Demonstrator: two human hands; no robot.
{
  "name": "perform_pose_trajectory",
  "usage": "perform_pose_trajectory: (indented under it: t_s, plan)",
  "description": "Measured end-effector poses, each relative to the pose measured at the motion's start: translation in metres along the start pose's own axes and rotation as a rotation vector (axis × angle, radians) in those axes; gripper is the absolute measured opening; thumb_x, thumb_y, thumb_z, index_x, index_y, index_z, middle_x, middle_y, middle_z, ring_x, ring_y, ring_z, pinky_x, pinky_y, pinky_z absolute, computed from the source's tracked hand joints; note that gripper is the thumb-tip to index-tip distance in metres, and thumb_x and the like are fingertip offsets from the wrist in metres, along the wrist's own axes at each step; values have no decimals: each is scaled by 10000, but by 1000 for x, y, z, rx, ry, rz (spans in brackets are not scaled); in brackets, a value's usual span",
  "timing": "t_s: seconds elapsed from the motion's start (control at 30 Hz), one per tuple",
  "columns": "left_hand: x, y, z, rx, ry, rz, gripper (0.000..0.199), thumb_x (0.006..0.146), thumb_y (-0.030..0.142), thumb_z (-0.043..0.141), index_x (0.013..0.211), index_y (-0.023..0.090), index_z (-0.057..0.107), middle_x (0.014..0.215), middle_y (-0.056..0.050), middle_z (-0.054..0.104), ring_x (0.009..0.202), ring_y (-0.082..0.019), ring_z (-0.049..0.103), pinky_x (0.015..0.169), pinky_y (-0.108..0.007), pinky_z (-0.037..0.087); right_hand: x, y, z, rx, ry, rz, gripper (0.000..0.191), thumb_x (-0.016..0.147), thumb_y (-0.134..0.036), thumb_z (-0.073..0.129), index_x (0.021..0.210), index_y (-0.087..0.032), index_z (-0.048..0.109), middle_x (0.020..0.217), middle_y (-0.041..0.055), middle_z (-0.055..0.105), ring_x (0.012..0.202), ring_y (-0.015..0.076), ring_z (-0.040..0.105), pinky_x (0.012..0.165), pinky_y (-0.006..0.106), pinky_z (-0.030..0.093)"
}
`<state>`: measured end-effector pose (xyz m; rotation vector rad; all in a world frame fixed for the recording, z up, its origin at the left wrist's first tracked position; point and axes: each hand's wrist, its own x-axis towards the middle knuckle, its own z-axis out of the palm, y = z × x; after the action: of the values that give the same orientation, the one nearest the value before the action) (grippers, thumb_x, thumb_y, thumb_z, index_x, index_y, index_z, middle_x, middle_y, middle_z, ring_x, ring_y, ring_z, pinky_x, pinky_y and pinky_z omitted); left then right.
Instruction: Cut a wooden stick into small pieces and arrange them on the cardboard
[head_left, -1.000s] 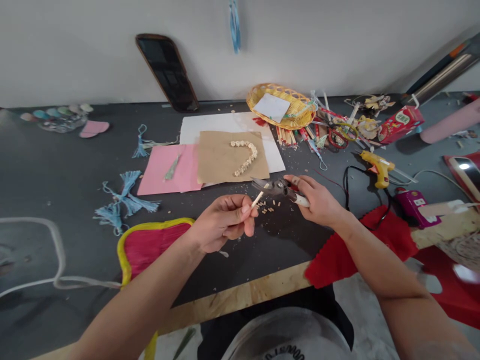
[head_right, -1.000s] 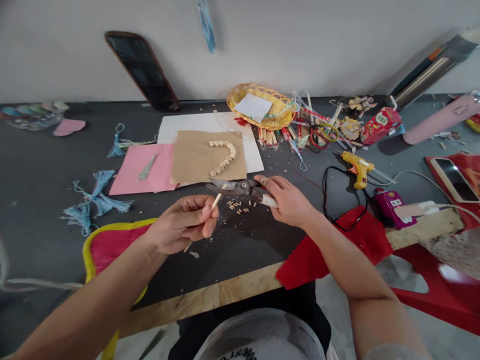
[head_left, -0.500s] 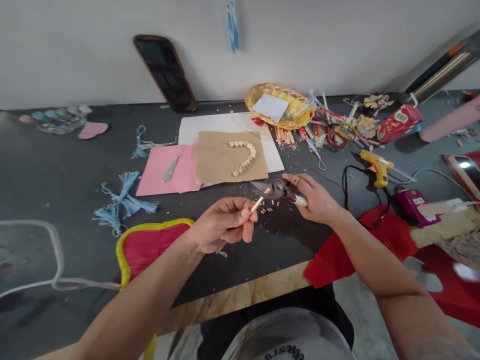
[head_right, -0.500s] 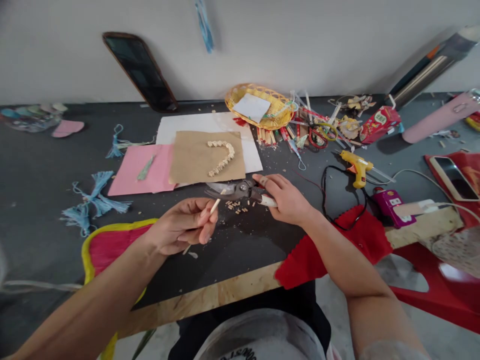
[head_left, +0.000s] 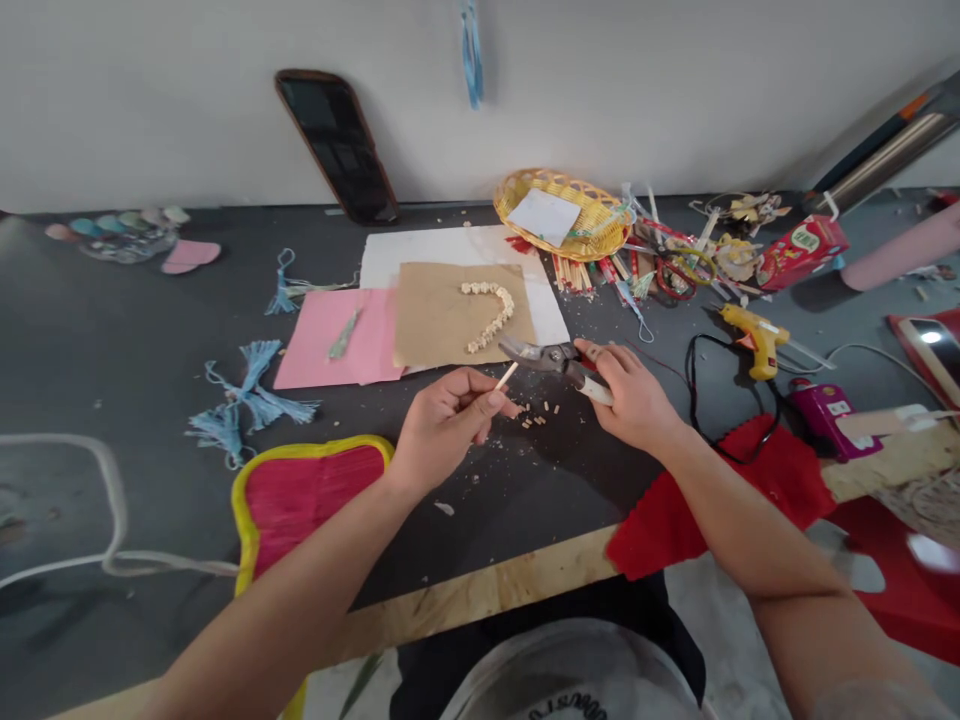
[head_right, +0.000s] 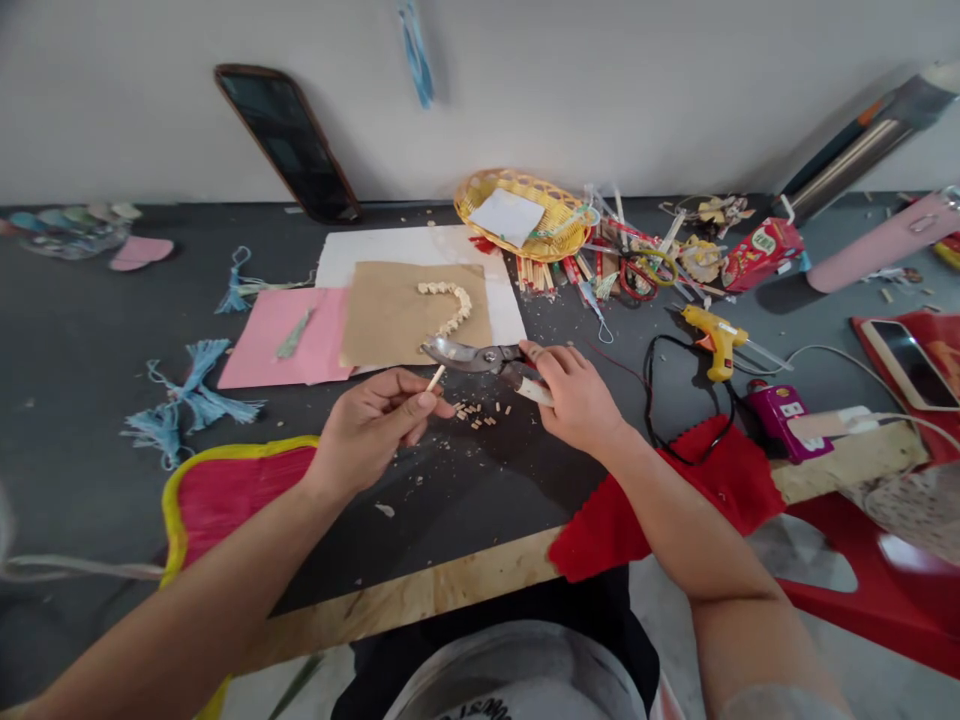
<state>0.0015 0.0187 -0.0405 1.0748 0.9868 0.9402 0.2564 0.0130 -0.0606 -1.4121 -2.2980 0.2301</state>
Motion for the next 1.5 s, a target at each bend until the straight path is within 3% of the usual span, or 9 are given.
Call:
perform_pose_trajectory:
  t_s: [0.5,0.7,0.9,1.03,1.17,1.27,1.37,1.43,1.5]
  plan:
    - [-5,19,-5,-343,-282,-360,309,668,308,850,681,108,615,564,-62,692,328,14,282,327,-113,144,0,-2,-7,94,-62,-105,660,789,-103,498,1436,-144,367,1195,166,611,1075,293,571,951,481,502]
    - [-6,15,-6,-418,-356,-357,229,707,270,821,697,112,656,560,-64,688,322,14,269,310,-102,146,0,-4,-11,114,-49,-103,644,800,-116,508,1431,-161,384,1156,152,614,1062,282,577,937,458,513]
    - [-7,19,-11,-451,-399,-231,157,754,271,782,740,138,700,526,-33,666,317,7,241,305,-111,128,2,18,-11,96,37,-72,615,853,-192,527,1447,-233,369,1297,117,592,1166,281,553,1021,473,460]
    - [-5,20,-10,-306,-282,-168,200,750,303,784,726,128,690,551,-35,677,333,-3,286,325,-132,163,2,37,-9,-41,119,259,626,871,-318,576,1451,-207,369,1359,142,557,1196,326,544,985,513,469]
    - [-4,16,-6,-142,-209,-147,249,767,359,758,725,133,662,568,-35,680,350,-17,300,344,-164,172,0,49,-5,-196,50,457,680,827,-451,650,1408,-173,434,1210,174,629,1086,370,580,865,548,501]
    - [-4,13,-4,12,-167,-92,260,797,388,710,743,142,644,586,-32,680,364,-32,321,359,-179,213,-1,49,-5,-270,32,452,603,840,-520,627,1323,-174,526,1136,181,642,1068,374,560,834,556,496]
    - [-6,11,-1,334,-116,19,221,839,348,648,741,149,657,624,-28,690,415,-55,404,404,-185,294,0,37,-10,-230,131,385,412,880,-492,586,1152,-187,637,1193,167,609,1150,370,495,892,556,464]
    - [-8,9,1,571,-98,127,196,852,301,618,726,162,673,646,-19,700,480,-75,492,463,-186,353,1,23,-15,-42,216,322,307,922,-448,533,1012,-188,670,1130,137,621,1102,310,525,901,483,470]
    - [-9,6,2,726,-105,229,181,864,271,594,735,178,682,668,-8,713,555,-96,574,528,-190,399,1,6,-18,326,169,296,317,953,-450,482,938,-187,660,946,90,642,869,205,588,770,355,503]
